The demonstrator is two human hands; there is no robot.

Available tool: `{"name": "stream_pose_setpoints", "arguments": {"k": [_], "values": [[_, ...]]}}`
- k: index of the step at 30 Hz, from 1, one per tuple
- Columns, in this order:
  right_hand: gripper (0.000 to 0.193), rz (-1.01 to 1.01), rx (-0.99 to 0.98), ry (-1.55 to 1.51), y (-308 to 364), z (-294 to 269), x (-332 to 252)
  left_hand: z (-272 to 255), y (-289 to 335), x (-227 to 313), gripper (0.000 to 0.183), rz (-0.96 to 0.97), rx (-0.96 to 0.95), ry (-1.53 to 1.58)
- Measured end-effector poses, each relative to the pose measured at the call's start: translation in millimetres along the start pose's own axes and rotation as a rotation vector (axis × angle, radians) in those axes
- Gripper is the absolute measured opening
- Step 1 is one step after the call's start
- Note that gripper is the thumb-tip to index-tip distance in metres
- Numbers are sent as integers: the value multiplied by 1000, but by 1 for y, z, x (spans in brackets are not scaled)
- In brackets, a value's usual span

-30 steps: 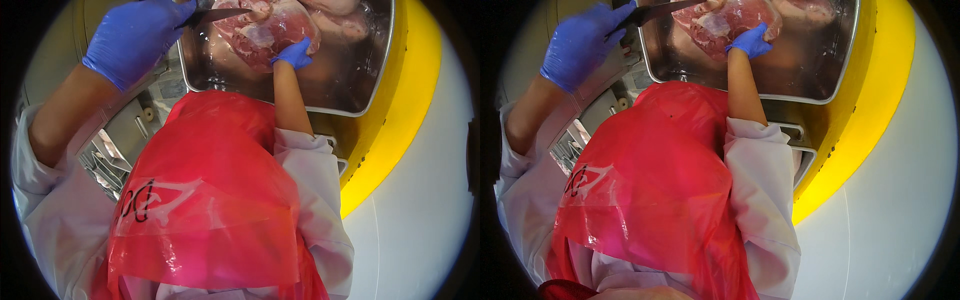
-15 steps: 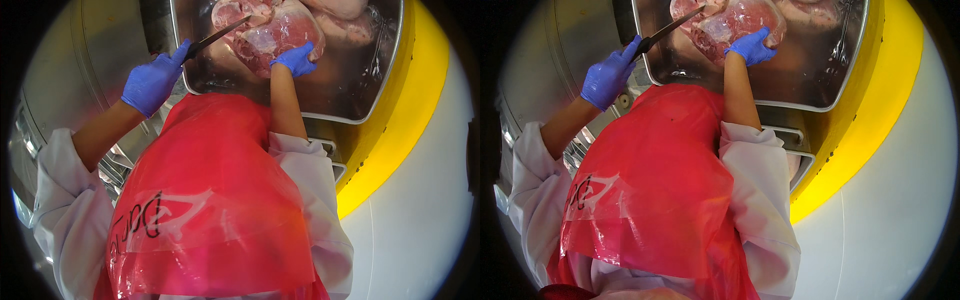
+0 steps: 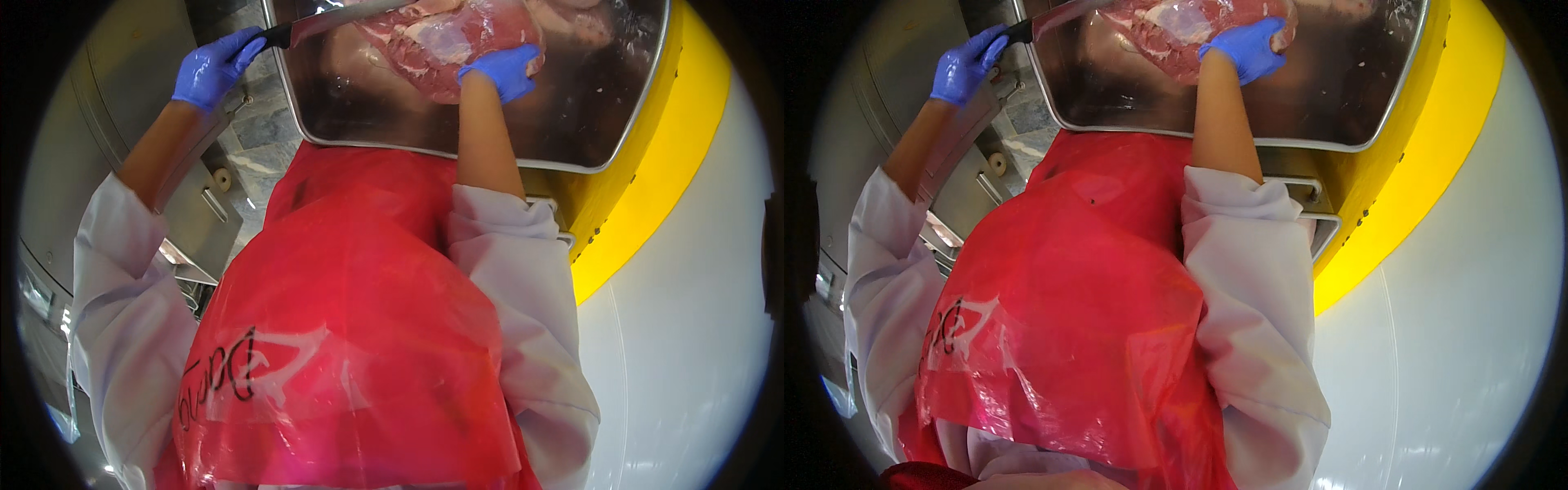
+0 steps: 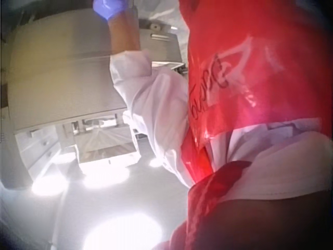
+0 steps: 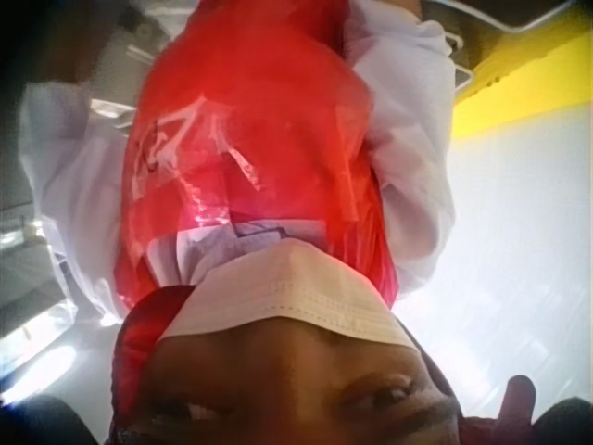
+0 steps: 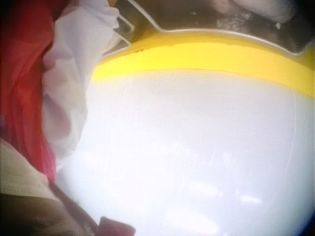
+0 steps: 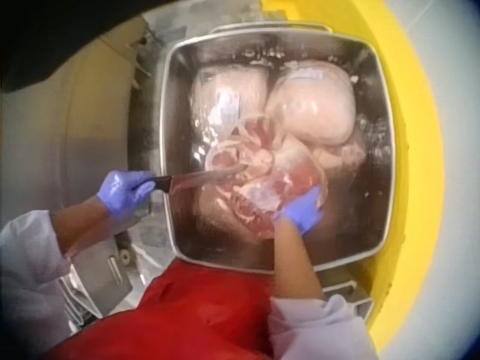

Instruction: The person trims fat and connective tissue from large cuts of raw meat using a knife. They repeatedly cut, lift, and reposition the meat in a metal tray, then transfer trimmed pieces to a second tray. The work occurs in a commercial kitchen with stainless steel surfaces and yellow equipment.

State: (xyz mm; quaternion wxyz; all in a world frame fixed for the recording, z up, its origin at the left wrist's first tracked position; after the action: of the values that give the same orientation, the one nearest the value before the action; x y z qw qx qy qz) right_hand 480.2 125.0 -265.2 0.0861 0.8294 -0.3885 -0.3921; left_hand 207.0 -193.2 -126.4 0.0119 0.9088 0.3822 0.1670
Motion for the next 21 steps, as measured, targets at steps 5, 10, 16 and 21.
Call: {"name": "stream_pose_setpoints", "arguments": {"k": [5, 10, 16, 21], "values": [[82, 9, 24, 50, 16, -11, -10, 46, -10, -50, 35, -21, -102, 153], [83, 16, -5, 31, 27, -12, -21, 81, -31, -85, 34, 122, -159, 116], [84, 57, -65, 10, 44, -26, -31, 44, -13, -48, 35, -26, -197, 210], [88, -34, -88, -6, 31, -27, -28, -31, 72, 49, 38, -678, -476, 565]]}}
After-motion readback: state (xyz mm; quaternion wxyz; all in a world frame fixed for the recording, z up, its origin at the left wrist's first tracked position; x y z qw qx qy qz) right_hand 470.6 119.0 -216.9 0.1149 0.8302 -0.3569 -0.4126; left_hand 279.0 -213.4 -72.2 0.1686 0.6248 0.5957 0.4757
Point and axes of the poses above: each hand's wrist, its own y-axis away from the middle knuckle, its own z-axis out of the palm, x = y × z, the point moved 7 cm from there along -y, towards the middle knuckle, and after that the axes turned 10 degrees about x, right-handed, at the moved point
